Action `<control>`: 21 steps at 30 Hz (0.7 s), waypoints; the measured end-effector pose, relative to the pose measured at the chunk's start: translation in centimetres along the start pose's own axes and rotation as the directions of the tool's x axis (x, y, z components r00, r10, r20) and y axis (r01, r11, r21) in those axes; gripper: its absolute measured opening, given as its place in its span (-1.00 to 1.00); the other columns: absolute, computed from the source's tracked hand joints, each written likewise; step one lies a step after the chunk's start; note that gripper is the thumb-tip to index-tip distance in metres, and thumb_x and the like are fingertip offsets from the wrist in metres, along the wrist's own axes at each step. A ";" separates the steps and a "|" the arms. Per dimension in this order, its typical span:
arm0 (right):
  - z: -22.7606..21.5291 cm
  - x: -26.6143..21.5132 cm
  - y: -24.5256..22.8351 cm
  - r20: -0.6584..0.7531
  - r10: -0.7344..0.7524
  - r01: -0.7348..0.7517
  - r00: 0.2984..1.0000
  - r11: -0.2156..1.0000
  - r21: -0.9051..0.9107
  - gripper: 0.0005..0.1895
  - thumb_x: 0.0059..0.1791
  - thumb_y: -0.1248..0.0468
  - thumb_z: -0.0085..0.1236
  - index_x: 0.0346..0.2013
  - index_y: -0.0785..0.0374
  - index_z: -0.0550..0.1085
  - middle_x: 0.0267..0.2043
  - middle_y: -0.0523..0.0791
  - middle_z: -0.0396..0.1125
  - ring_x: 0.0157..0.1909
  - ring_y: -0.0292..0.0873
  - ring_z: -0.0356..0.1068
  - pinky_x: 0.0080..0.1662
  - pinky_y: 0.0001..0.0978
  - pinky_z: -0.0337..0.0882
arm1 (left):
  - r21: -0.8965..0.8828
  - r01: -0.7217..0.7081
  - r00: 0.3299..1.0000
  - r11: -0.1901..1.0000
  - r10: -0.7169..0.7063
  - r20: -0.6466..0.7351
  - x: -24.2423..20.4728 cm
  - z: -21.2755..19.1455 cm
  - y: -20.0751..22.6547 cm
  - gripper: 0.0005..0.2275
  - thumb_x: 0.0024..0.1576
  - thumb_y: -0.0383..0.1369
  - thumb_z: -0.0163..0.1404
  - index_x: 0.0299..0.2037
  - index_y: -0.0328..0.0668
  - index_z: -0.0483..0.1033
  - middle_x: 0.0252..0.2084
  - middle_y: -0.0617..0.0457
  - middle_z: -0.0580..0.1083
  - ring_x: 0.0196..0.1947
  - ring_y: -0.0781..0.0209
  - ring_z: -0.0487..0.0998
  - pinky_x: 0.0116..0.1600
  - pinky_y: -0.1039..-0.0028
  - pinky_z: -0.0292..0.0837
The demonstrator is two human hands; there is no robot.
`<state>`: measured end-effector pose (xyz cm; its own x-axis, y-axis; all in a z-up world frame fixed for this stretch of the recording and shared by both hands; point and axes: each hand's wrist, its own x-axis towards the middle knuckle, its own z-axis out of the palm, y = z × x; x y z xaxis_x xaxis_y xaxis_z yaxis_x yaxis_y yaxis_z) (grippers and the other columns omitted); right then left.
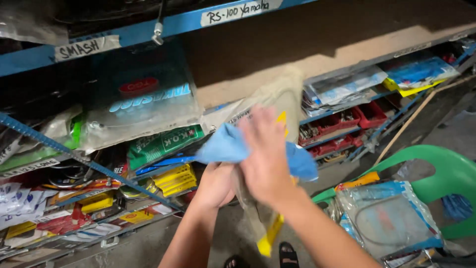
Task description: The person wipes the surface of several packaged items on a shelf using a blue cloth. They handle a large yellow and white package, a smaller white package, and a blue package, wiping each one before placing it back on the shelf.
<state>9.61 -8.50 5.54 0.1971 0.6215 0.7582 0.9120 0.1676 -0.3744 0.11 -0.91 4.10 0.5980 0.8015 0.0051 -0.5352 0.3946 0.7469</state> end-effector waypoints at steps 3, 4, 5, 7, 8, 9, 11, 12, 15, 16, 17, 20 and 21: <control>0.4 1.2 0.8 -0.066 0.092 -0.092 0.994 0.996 0.007 -0.39 0.21 0.11 -0.22 0.57 0.12 0.02 0.65 0.12 -0.29 0.63 0.33 -0.41 0.51 0.16 -0.37 | -0.090 0.092 0.986 0.992 -0.103 -0.130 -0.1 0.3 0.0 -0.64 0.23 -0.40 0.02 0.24 -0.33 0.46 0.15 -0.19 0.51 0.09 0.00 0.56 0.30 0.01 0.43; 0.4 1.0 -0.5 -0.070 0.084 -0.083 0.994 0.996 0.007 -0.39 0.21 0.11 -0.22 0.57 0.12 0.02 0.65 0.12 -0.29 0.63 0.33 -0.41 0.51 0.16 -0.37 | -0.090 0.083 0.988 0.992 -0.094 -0.126 0.1 0.4 0.3 -0.64 0.23 -0.40 0.02 0.24 -0.33 0.46 0.15 -0.19 0.51 0.09 0.00 0.56 0.30 0.01 0.43; 0.5 0.8 -1.7 0.008 -0.012 0.013 1.000 0.998 -0.065 -0.40 0.20 0.06 -0.24 0.53 0.12 0.08 0.64 0.05 -0.25 0.64 0.27 -0.40 0.51 0.13 -0.42 | -0.133 0.078 0.989 0.988 -0.094 -0.118 0.3 0.5 0.6 -0.66 0.24 -0.42 0.01 0.22 -0.35 0.47 0.12 -0.22 0.52 0.08 -0.01 0.56 0.29 0.01 0.43; 0.5 1.3 -1.3 0.091 -0.099 0.110 0.991 0.986 -0.126 -0.40 0.18 0.01 -0.26 0.50 0.11 0.14 0.64 -0.01 -0.22 0.65 0.21 -0.40 0.50 0.10 -0.47 | -0.172 0.075 0.989 0.982 -0.095 -0.113 0.4 0.6 0.9 -0.67 0.24 -0.45 0.00 0.20 -0.37 0.47 0.09 -0.25 0.52 0.06 -0.02 0.56 0.29 0.00 0.42; 0.5 2.1 0.1 -0.009 -0.061 0.059 0.998 0.989 -0.133 -0.44 0.20 0.13 -0.32 0.47 0.27 0.17 0.61 0.10 -0.19 0.63 0.27 -0.37 0.50 0.08 -0.45 | -0.236 0.075 0.988 0.969 -0.104 -0.114 0.2 0.4 0.8 -0.70 0.25 -0.49 -0.02 0.18 -0.40 0.48 0.04 -0.29 0.52 0.04 -0.04 0.56 0.29 0.00 0.42; 0.6 2.8 1.6 -0.110 -0.022 0.007 0.994 0.991 -0.136 -0.47 0.21 0.24 -0.38 0.45 0.42 0.20 0.58 0.21 -0.16 0.60 0.32 -0.33 0.51 0.06 -0.44 | -0.298 0.075 0.987 0.952 -0.113 -0.114 0.0 0.2 0.8 -0.73 0.26 -0.52 -0.03 0.15 -0.43 0.49 -0.01 -0.33 0.53 0.03 -0.05 0.57 0.28 0.00 0.42; 1.3 3.4 1.1 -0.106 0.012 -0.031 0.994 0.984 -0.173 -0.42 0.20 0.16 -0.28 0.46 0.41 0.15 0.58 0.23 -0.15 0.60 0.35 -0.31 0.49 0.16 -0.40 | -0.212 0.147 0.977 0.966 -0.176 -0.122 -0.3 1.5 1.8 -0.65 0.24 -0.40 0.01 0.21 -0.38 0.43 0.03 -0.28 0.52 0.00 -0.07 0.56 0.22 -0.11 0.45; 1.6 4.0 1.0 -0.116 0.042 -0.067 0.992 0.974 -0.217 -0.35 0.19 0.07 -0.18 0.48 0.41 0.11 0.57 0.25 -0.15 0.59 0.39 -0.28 0.48 0.27 -0.36 | -0.121 0.219 0.965 0.968 -0.234 -0.122 -0.1 2.3 2.4 -0.56 0.21 -0.28 0.05 0.26 -0.32 0.36 0.06 -0.23 0.51 -0.03 -0.09 0.56 0.15 -0.21 0.48; 1.8 3.5 -2.4 0.120 -0.108 0.135 0.987 0.961 -0.240 -0.32 0.12 0.12 -0.15 0.54 0.21 0.05 0.64 0.04 -0.26 0.65 0.27 -0.39 0.48 0.31 -0.46 | -0.045 0.179 0.969 0.983 -0.184 -0.168 2.0 -3.4 -0.9 -0.63 0.27 -0.28 -0.01 0.25 -0.22 0.38 0.20 -0.24 0.48 0.16 -0.13 0.54 0.28 -0.18 0.40; 1.6 4.0 -1.2 0.118 -0.105 0.131 0.987 0.962 -0.240 -0.32 0.12 0.12 -0.15 0.54 0.21 0.05 0.64 0.04 -0.26 0.65 0.27 -0.39 0.48 0.31 -0.46 | -0.042 0.181 0.968 0.983 -0.185 -0.167 1.7 -2.7 -0.1 -0.63 0.27 -0.28 -0.01 0.25 -0.22 0.38 0.20 -0.24 0.48 0.16 -0.13 0.54 0.28 -0.18 0.40; 1.4 4.4 -0.1 0.053 -0.056 0.068 0.997 0.962 -0.263 -0.29 0.09 0.25 -0.11 0.55 0.23 0.03 0.64 0.06 -0.25 0.65 0.25 -0.36 0.49 0.24 -0.45 | -0.082 0.148 0.979 0.986 -0.158 -0.130 1.3 -2.0 0.8 -0.64 0.27 -0.27 -0.02 0.23 -0.24 0.42 0.16 -0.20 0.50 0.13 -0.05 0.54 0.28 -0.07 0.41; 0.6 5.3 3.4 -0.099 0.197 -0.197 0.975 0.980 0.011 -0.32 0.13 0.35 -0.21 0.57 0.20 -0.04 0.65 0.02 -0.26 0.65 0.13 -0.38 0.50 0.12 -0.50 | -0.172 0.129 0.984 0.977 -0.147 -0.099 -0.9 -0.3 2.5 -0.64 0.26 -0.25 -0.03 0.19 -0.28 0.46 0.10 -0.15 0.51 0.10 0.00 0.55 0.31 -0.04 0.40; 0.3 5.7 4.5 -0.123 0.412 -0.359 0.903 0.879 0.312 -0.39 0.21 0.30 -0.35 0.59 0.15 -0.08 0.66 -0.05 -0.27 0.66 0.04 -0.42 0.50 0.07 -0.56 | -0.215 0.144 0.981 0.966 -0.168 -0.096 -1.7 0.2 3.0 -0.65 0.25 -0.24 -0.03 0.17 -0.28 0.46 0.08 -0.15 0.51 0.10 -0.03 0.54 0.34 -0.11 0.37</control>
<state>14.78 -3.94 8.04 0.5985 0.5356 0.5958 0.6189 0.1632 -0.7684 -2.39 -1.22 6.47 0.6194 0.7631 -0.1844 -0.5589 0.5935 0.5791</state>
